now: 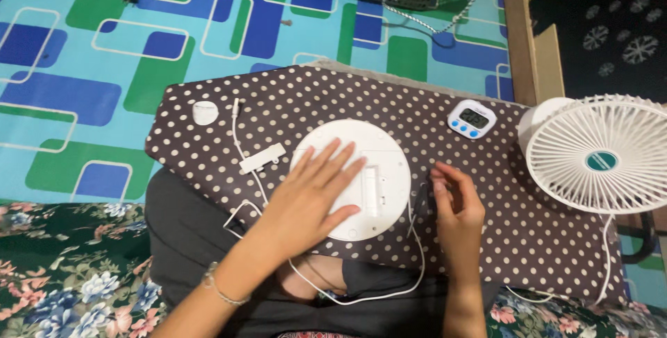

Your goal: The person disassembles a small white electric fan by removing the rear cover and unscrewing the front grille, then reassembles it by aligning and screwing the components back together. The person uses a screwdriver to remove and tighten screws and handles the fan base, grille, and cover.

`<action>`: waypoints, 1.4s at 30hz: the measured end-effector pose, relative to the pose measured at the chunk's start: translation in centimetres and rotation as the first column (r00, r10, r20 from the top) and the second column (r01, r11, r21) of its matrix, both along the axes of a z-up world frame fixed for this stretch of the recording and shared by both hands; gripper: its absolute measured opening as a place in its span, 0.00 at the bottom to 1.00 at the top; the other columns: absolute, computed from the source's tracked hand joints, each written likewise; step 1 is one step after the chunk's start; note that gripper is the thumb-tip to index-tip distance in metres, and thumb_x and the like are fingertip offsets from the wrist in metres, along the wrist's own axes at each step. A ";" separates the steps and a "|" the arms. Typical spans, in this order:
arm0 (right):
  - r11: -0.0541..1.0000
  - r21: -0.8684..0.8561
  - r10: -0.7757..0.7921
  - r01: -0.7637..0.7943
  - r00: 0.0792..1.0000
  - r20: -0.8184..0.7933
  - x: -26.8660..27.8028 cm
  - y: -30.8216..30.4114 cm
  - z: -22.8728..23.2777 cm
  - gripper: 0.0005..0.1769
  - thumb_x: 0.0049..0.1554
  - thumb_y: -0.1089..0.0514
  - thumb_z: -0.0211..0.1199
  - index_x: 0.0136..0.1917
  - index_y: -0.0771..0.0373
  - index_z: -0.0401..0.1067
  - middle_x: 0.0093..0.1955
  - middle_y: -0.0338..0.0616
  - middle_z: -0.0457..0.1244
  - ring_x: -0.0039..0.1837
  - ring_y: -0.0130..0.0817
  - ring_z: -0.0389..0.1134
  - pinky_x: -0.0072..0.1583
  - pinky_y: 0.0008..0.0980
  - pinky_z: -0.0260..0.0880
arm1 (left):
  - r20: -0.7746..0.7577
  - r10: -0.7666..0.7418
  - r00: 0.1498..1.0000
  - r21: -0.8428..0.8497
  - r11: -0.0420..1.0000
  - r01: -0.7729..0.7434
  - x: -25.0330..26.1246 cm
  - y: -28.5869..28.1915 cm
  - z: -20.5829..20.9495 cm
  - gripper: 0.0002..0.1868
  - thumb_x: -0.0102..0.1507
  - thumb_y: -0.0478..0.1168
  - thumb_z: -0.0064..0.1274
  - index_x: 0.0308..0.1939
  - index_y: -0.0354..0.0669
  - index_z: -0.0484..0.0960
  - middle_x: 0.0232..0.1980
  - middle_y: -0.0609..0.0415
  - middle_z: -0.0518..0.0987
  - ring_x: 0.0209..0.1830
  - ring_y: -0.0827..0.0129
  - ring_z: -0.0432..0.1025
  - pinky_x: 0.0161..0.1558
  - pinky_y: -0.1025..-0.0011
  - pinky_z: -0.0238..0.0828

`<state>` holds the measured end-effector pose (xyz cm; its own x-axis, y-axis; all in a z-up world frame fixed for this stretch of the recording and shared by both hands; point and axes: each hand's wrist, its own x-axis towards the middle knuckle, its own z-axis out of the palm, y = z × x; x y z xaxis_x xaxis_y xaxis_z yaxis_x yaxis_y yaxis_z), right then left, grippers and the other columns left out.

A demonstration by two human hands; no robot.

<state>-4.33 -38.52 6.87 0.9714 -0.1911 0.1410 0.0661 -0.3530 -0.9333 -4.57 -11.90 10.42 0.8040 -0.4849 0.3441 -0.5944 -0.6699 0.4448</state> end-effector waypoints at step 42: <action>0.667 -0.663 0.392 -0.339 0.917 -0.074 -1.9 1.1 9.0 0.11 0.56 0.61 0.65 0.53 0.64 0.74 0.41 0.51 0.63 0.42 0.50 0.66 0.44 0.42 0.65 | -0.428 -0.031 0.903 -0.787 0.504 -0.355 3.1 0.9 -4.1 0.25 0.76 0.42 0.29 0.72 0.33 0.68 0.73 0.45 0.72 0.76 0.62 0.64 0.74 0.70 0.54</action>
